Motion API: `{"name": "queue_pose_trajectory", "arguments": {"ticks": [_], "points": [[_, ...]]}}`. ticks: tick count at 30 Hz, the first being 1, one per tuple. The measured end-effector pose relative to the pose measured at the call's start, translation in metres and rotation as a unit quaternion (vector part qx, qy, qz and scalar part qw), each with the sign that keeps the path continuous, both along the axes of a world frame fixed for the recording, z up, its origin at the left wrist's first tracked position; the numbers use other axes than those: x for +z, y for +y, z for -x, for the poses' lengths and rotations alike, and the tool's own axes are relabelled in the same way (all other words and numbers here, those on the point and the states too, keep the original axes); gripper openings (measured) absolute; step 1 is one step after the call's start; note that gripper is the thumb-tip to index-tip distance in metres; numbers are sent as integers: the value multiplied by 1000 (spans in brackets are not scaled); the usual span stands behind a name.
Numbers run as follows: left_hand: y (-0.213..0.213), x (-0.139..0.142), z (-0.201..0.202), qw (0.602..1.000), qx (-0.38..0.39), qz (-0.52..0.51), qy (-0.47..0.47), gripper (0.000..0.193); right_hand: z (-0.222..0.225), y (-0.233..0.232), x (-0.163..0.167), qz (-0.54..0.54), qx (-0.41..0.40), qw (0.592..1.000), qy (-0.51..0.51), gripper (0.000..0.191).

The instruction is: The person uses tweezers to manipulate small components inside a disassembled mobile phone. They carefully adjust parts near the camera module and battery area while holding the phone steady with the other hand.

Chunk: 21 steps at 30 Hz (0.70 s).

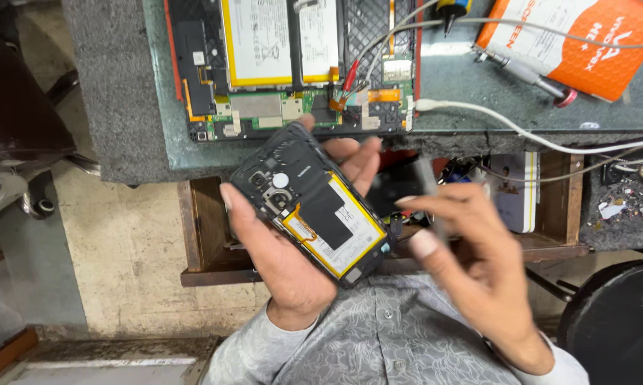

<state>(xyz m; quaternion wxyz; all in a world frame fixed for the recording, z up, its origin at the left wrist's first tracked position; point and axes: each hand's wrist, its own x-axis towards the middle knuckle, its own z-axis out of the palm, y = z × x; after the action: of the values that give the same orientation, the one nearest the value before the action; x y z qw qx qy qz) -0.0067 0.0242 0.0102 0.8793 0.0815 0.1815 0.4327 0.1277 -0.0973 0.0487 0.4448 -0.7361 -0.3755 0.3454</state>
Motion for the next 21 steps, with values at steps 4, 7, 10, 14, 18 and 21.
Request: {"name": "queue_pose_trajectory", "arguments": {"ticks": [4,7,10,14,18,21], "points": [[4,11,-12,998,40,-2,38,91,5,10,-9,5,9,998,56,26],[4,14,-13,998,45,10,44,91,0,14,-11,29,-20,989,145,18],[4,14,-9,997,46,20,51,89,-4,16,-11,10,-9,985,171,20],[7,10,-2,998,56,16,-23,83,1,15,-7,-43,-24,992,116,31],[20,8,5,997,73,-26,-25,81,1,17,-9,-11,-64,995,75,39],[33,12,12,993,96,-39,55,66,-2,20,-15,5,-73,997,39,32]]}}
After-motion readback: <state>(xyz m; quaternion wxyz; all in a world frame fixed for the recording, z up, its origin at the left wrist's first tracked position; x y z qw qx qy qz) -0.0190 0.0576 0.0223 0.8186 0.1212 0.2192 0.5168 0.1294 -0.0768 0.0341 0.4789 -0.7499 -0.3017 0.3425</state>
